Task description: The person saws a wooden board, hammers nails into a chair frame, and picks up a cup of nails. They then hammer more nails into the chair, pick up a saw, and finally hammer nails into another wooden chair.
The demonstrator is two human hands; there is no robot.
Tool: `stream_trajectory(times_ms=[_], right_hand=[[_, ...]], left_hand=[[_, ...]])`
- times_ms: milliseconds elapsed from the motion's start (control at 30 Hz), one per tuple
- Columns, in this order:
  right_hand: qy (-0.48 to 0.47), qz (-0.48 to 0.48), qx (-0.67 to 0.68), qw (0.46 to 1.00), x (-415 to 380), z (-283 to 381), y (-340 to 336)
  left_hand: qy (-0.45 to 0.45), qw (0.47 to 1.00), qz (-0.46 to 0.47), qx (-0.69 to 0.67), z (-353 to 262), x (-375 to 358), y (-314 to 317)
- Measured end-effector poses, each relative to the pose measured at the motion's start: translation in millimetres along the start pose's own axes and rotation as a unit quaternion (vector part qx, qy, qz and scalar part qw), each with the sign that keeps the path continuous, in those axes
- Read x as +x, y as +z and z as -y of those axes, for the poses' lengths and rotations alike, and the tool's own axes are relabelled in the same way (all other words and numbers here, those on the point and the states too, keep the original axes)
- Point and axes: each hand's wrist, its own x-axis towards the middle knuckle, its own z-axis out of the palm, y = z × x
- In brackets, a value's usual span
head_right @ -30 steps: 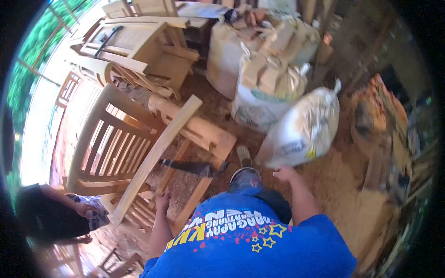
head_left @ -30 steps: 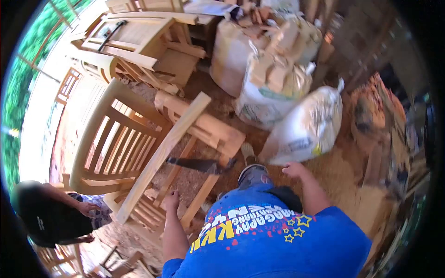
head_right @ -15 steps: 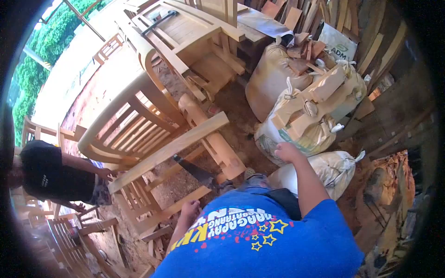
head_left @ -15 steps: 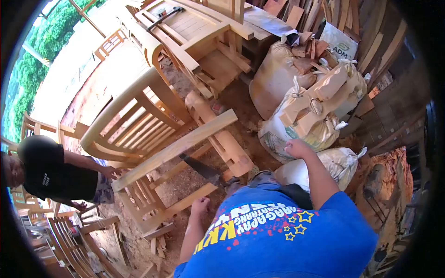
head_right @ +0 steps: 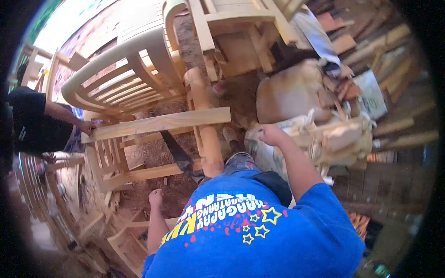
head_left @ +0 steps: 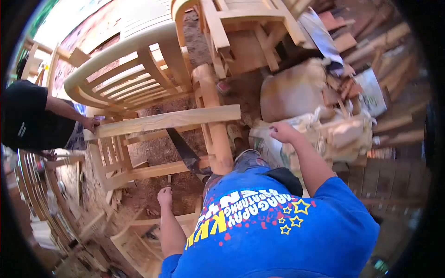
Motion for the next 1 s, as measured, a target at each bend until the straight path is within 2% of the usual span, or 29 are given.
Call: stream_trajectory(times_ms=[33, 67, 100, 133, 200, 233, 267, 300, 333, 433, 533, 567, 600, 667, 700, 733, 767, 800, 833, 900, 1000], right_hand=[[-0.019, 0.001, 0.01, 1.0, 19.4, -21.4, -1.2], [-0.024, 0.077, -0.003, 0.997, 37.0, -42.4, -2.2], [-0.028, 0.157, -0.017, 0.987, 50.3, -61.0, -2.6], [-0.038, 0.233, -0.038, 0.971, 66.3, -74.4, -7.8], [0.051, 0.397, 0.023, 0.916, 86.1, -96.2, -5.9], [-0.001, 0.432, 0.039, 0.901, 96.2, -135.1, 12.9], [0.019, 0.45, 0.05, 0.891, 103.1, -123.1, 5.9], [0.04, 0.467, 0.061, 0.881, 110.5, -111.7, -1.1], [0.133, 0.461, 0.068, 0.875, 95.7, -67.4, -35.3], [0.108, 0.427, -0.002, 0.898, 123.2, -39.4, -45.1], [-0.026, 0.353, -0.124, 0.927, 148.9, -17.4, -48.7], [-0.045, 0.329, -0.124, 0.935, 149.3, -6.6, -54.4], [-0.035, 0.291, -0.087, 0.952, 131.9, 21.1, -71.0], [-0.109, 0.24, -0.095, 0.96, 119.0, 42.8, -79.7], [-0.106, 0.197, -0.078, 0.972, 111.1, 46.7, -78.4], [-0.136, 0.17, -0.099, 0.971, 102.5, 50.2, -76.7], [-0.163, 0.142, -0.12, 0.969, 94.5, 53.0, -77.5], [-0.187, 0.115, -0.143, 0.965, 85.4, 55.7, -79.5], [-0.174, 0.124, -0.138, 0.967, 74.2, 60.9, -80.1], [-0.162, 0.146, -0.181, 0.959, 63.2, 66.5, -79.1], [-0.158, 0.173, -0.235, 0.943, 67.0, 67.4, -71.1]], left_hand=[[-0.028, 0.999, -0.002, -0.033, -15.6, -21.2, 19.1], [-0.056, 0.997, -0.002, -0.06, -28.3, -43.7, 33.2], [-0.041, 0.991, 0.011, -0.125, -26.9, -57.0, 58.6], [-0.053, 0.998, 0.042, 0.001, -11.8, -54.9, 85.1], [-0.021, 0.987, 0.137, 0.085, -85.8, -103.6, 96.0], [0.011, 0.981, 0.143, 0.128, -114.1, -118.1, 101.8], [-0.003, 0.987, 0.138, 0.08, -112.7, -118.5, 117.4], [-0.003, 0.992, 0.123, 0.021, -151.1, -138.5, 109.6], [0.056, 0.994, 0.079, 0.046, -146.3, -134.0, 119.5], [0.052, 0.998, 0.022, 0.002, -169.3, -145.5, 112.8], [0.035, 0.996, -0.037, -0.07, -146.9, -149.8, 113.7], [0.058, 0.992, -0.062, -0.095, -131.2, -150.6, 116.3], [0.035, 0.992, -0.073, -0.101, -118.6, -154.6, 119.0], [-0.014, 0.985, -0.098, -0.14, -69.8, -156.5, 141.1], [-0.037, 0.986, -0.096, -0.128, -32.2, -150.4, 161.7], [-0.117, 0.988, 0.003, -0.101, -35.2, -172.5, 148.9], [-0.063, 0.996, -0.021, -0.061, 14.2, -165.1, 180.9], [-0.052, 0.999, 0.001, 0.016, 31.8, -179.2, 189.5], [-0.043, 0.994, 0.024, 0.093, 47.3, -192.1, 196.0], [-0.034, 0.988, 0.091, 0.117, 87.5, -207.2, 213.2], [-0.072, 0.988, 0.078, 0.115, 103.1, -233.8, 218.5]])
